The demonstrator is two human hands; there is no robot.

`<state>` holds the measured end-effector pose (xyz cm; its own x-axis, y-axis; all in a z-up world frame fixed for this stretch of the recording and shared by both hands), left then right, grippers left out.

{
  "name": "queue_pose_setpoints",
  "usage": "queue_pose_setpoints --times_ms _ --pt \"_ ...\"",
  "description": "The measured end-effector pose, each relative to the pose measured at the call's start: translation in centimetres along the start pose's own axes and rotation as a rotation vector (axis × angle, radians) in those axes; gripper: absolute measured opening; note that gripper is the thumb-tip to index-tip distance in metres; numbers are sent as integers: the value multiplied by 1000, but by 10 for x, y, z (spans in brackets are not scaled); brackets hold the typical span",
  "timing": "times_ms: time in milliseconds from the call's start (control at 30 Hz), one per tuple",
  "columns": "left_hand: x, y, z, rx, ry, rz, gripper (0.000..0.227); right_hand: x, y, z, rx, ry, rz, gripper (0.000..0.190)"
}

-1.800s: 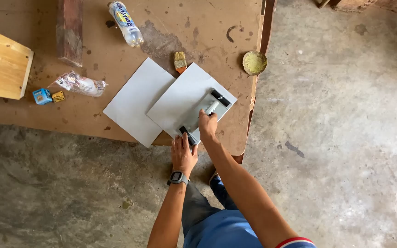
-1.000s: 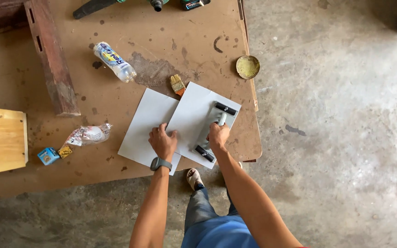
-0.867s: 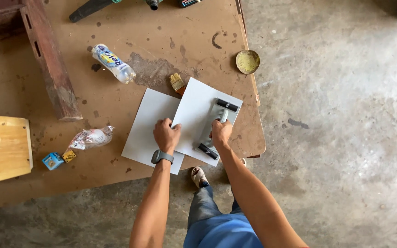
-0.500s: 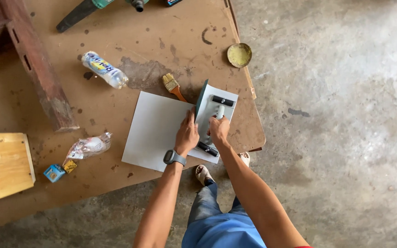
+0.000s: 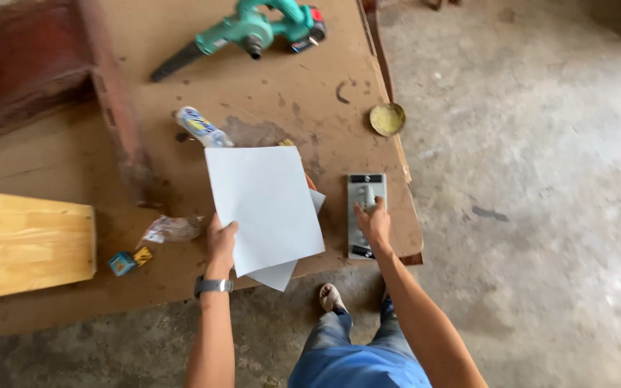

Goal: Preparing a manual sanding block by folding and attaching a sheet of sandpaper to the tool.

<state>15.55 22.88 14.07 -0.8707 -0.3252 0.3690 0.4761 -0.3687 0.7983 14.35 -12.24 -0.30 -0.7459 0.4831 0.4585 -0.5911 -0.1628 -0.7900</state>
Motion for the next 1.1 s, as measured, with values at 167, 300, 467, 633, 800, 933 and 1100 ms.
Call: queue_pose_setpoints --times_ms 167,300,467,633,800,933,1100 --pt "78 60 39 248 61 37 67 109 -114 7 -288 20 283 55" --pt "105 49 27 301 28 -36 59 122 -147 16 -700 -718 -85 59" --pt "110 50 14 132 164 -182 79 160 -185 68 -168 -679 476 29" --pt "123 73 -14 635 -228 -419 123 199 -181 105 -82 -1001 778 23" --pt "149 82 -36 733 -587 -659 91 226 -203 134 85 -983 996 28" --pt "122 7 -66 1264 -552 -668 81 228 -218 135 87 -881 960 26" --pt "134 20 -80 1288 -297 -498 60 244 -218 125 105 -956 899 79"
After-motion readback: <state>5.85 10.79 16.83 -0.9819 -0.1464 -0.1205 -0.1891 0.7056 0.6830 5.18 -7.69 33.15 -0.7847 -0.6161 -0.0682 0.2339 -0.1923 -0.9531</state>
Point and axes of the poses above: each hand's wrist, its own x-axis away from the middle knuckle, its own z-axis out of the back of the hand, y = z × x, the point moved 1 cm from there along -x, towards the middle knuckle, and after that the axes turned 10 degrees about -x, right-handed, at the moved point
